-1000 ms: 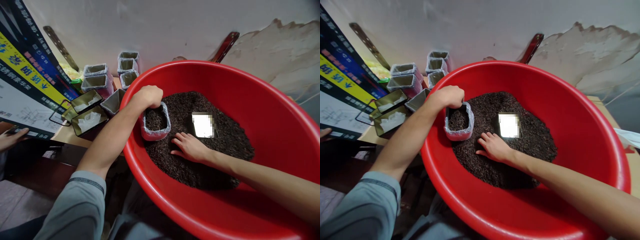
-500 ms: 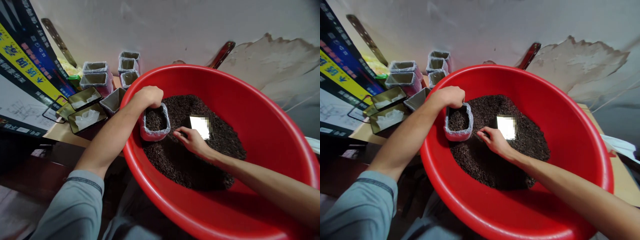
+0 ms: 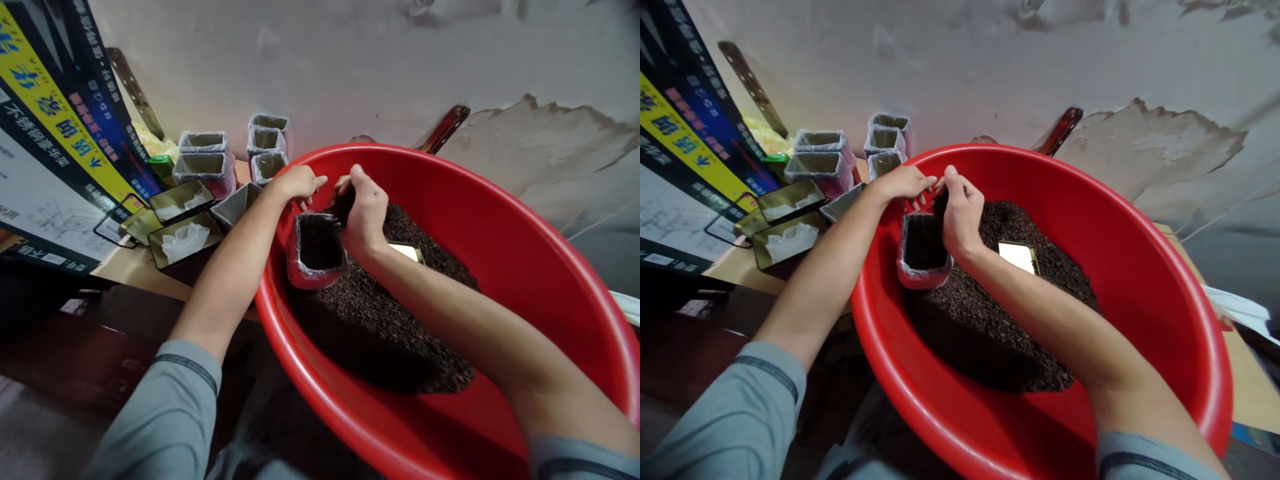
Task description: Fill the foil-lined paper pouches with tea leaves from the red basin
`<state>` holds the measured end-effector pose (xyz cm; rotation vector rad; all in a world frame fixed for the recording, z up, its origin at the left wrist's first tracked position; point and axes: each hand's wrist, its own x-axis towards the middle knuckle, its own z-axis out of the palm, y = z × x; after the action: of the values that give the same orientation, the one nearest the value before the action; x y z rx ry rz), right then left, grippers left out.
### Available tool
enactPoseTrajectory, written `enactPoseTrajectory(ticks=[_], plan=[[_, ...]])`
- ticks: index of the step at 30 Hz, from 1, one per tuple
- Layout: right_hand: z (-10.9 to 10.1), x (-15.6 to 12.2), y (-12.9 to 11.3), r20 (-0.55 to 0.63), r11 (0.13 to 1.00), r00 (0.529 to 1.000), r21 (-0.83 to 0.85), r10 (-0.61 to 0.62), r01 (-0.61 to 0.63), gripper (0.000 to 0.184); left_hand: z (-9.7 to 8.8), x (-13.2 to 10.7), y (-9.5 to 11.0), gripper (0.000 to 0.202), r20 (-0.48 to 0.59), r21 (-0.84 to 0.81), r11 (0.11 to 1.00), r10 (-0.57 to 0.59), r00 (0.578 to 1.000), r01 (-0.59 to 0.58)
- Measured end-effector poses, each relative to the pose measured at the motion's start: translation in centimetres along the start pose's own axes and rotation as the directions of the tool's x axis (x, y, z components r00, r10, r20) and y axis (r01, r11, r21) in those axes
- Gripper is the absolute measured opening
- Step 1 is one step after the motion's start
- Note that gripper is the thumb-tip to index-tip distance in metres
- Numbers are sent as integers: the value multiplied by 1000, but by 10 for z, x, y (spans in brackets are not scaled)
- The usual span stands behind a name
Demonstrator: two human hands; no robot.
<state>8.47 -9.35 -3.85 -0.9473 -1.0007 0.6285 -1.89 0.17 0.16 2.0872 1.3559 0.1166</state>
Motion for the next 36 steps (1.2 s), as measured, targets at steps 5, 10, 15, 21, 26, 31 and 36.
enactPoseTrajectory(ticks=[5,10,15,21,26,31,36], plan=[[13,-4,12,71,999,997,31,6,-8,40,1,1,-3,44,-45,-101,995,-1,999,-4],[-3,-5,-12,269,986,949,-54,164,-155,51,-3,-7,-2,35,-70,67,988,142,987,-138],[-83,-30,-45,392,919,918,-381,65,97,31,-2,-10,6,68,240,261,900,289,927,-349],[-175,-114,-15,762,499,512,-647,397,576,52,6,-12,15,68,371,484,820,124,920,-306],[-181,-145,16,854,206,393,-476,342,855,65,-2,-18,15,57,375,485,819,125,919,-309],[-170,-140,11,845,188,426,-499,324,846,31,-7,-25,19,61,342,504,826,77,936,-252],[-169,-129,10,795,316,430,-577,427,753,12,-8,-30,22,64,310,554,807,30,950,-206]])
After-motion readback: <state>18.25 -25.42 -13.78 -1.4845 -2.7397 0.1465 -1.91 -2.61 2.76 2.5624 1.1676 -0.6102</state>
